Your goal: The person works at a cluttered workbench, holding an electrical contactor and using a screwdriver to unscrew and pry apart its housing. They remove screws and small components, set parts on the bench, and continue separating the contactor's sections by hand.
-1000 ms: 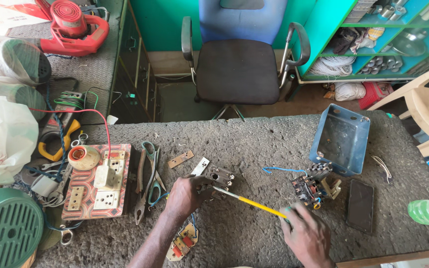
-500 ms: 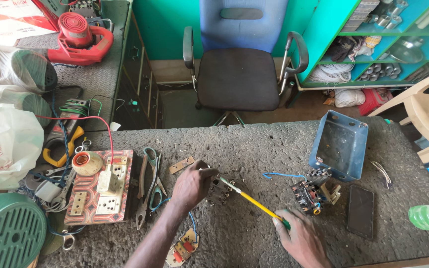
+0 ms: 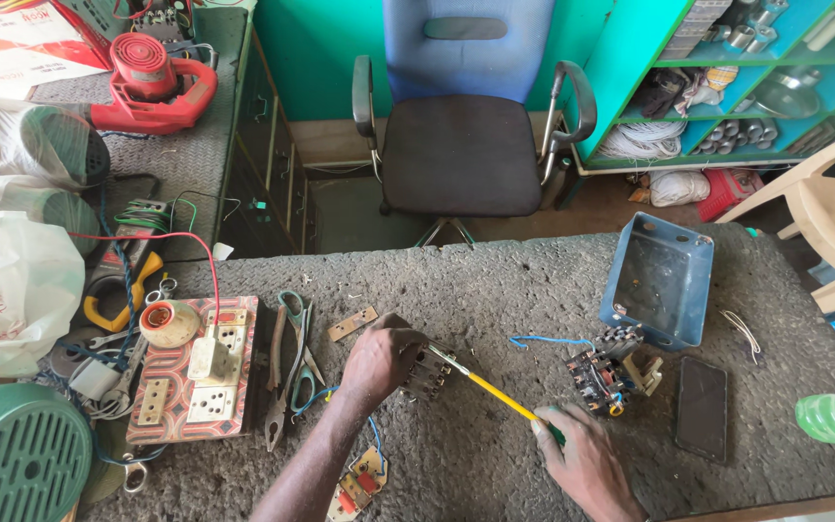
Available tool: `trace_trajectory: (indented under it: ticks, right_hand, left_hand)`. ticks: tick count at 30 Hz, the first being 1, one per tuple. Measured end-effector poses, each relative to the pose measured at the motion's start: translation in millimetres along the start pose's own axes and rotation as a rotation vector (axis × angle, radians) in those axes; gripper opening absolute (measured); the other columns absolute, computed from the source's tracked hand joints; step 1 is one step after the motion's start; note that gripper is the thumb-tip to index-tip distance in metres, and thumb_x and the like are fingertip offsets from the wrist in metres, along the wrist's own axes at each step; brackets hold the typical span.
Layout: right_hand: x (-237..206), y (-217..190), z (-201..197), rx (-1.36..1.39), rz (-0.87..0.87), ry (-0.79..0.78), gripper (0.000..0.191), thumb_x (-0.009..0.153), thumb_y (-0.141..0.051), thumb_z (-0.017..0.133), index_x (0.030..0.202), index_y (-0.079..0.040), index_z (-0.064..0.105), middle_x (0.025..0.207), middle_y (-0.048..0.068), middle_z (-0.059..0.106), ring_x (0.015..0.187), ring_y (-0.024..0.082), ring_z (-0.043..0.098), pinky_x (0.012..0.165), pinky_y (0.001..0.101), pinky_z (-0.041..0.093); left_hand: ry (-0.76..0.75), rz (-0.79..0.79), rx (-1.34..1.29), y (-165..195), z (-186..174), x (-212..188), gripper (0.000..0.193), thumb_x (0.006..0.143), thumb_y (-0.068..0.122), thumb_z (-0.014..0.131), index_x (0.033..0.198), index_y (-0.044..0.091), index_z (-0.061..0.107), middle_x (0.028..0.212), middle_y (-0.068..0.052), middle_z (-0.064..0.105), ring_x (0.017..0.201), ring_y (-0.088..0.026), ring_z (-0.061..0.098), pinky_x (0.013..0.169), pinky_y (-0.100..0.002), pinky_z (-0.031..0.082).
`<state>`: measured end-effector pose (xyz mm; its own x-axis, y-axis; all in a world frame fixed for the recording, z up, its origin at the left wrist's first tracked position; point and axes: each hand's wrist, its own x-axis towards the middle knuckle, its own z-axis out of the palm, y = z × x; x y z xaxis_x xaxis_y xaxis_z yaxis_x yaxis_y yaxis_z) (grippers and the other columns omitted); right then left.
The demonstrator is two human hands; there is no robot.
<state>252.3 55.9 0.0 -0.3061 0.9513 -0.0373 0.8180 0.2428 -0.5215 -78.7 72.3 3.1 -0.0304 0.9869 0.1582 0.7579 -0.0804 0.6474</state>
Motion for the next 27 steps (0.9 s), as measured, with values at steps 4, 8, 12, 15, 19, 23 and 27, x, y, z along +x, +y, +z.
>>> trace_trajectory:
  ticks: [4, 8, 12, 15, 19, 23, 27]
  right_hand:
    - [3.0, 0.1, -2.0, 0.029, -0.025, -0.019, 0.024, 0.087, -0.024, 0.07, 0.105, -0.01, 0.074, 0.096, 0.01, 0.073, 0.091, 0.032, 0.07, 0.08, 0.0429, 0.055]
    - [5.3, -3.1, -5.4, 0.02, -0.022, -0.039, 0.026, 0.088, -0.025, 0.07, 0.109, -0.011, 0.074, 0.094, 0.01, 0.073, 0.089, 0.032, 0.071, 0.078, 0.0423, 0.055]
    - [10.0, -3.0, -4.6, -0.046, 0.086, -0.12, 0.031, 0.09, -0.027, 0.068, 0.117, -0.013, 0.073, 0.098, 0.008, 0.073, 0.085, 0.027, 0.073, 0.078, 0.0398, 0.057]
    - [11.4, 2.5, -3.7, -0.038, -0.01, -0.045, 0.027, 0.088, -0.025, 0.07, 0.11, -0.011, 0.075, 0.099, 0.009, 0.075, 0.088, 0.029, 0.072, 0.082, 0.0408, 0.056]
    - [12.1, 11.4, -3.4, -0.061, -0.058, -0.012, 0.03, 0.086, -0.026, 0.072, 0.112, -0.013, 0.076, 0.101, 0.008, 0.076, 0.091, 0.028, 0.071, 0.085, 0.0416, 0.054]
    - [13.0, 13.6, -2.9, -0.058, -0.102, 0.024, 0.028, 0.085, -0.026, 0.073, 0.11, -0.013, 0.077, 0.099, 0.008, 0.076, 0.094, 0.03, 0.07, 0.086, 0.0424, 0.053]
    - [15.3, 9.9, -2.7, -0.051, 0.018, -0.058, 0.031, 0.088, -0.027, 0.07, 0.116, -0.016, 0.075, 0.102, 0.006, 0.075, 0.093, 0.028, 0.071, 0.086, 0.0396, 0.055]
  left_hand:
    - [0.015, -0.015, -0.015, 1.0, -0.2, -0.7, 0.016, 0.088, 0.018, 0.072, 0.1, 0.016, 0.082, 0.104, -0.009, 0.074, 0.094, -0.027, 0.071, 0.083, -0.041, 0.057]
    - [-0.002, -0.058, -0.031, 1.2, 0.5, 0.8, 0.015, 0.088, 0.018, 0.072, 0.1, 0.016, 0.082, 0.104, -0.009, 0.074, 0.094, -0.026, 0.072, 0.084, -0.041, 0.057]
    - [-0.027, -0.074, -0.031, 0.3, 2.3, 3.1, 0.016, 0.089, 0.018, 0.072, 0.101, 0.016, 0.082, 0.105, -0.008, 0.074, 0.092, -0.024, 0.073, 0.083, -0.039, 0.058]
    - [-0.018, -0.064, -0.031, -0.8, 2.9, 2.9, 0.016, 0.089, 0.018, 0.072, 0.101, 0.016, 0.082, 0.104, -0.009, 0.074, 0.093, -0.025, 0.073, 0.084, -0.039, 0.058]
    - [-0.011, -0.068, -0.034, -1.9, 4.2, 2.7, 0.017, 0.087, 0.017, 0.072, 0.1, 0.017, 0.083, 0.104, -0.008, 0.074, 0.094, -0.024, 0.072, 0.084, -0.039, 0.058]
    - [-0.011, -0.063, -0.025, -3.2, 6.6, 3.5, 0.017, 0.087, 0.017, 0.073, 0.1, 0.018, 0.083, 0.104, -0.008, 0.074, 0.094, -0.024, 0.072, 0.085, -0.039, 0.058]
    - [-0.011, -0.065, -0.027, -4.5, 7.8, 3.7, 0.016, 0.087, 0.018, 0.073, 0.1, 0.018, 0.083, 0.104, -0.008, 0.074, 0.095, -0.025, 0.072, 0.086, -0.04, 0.057]
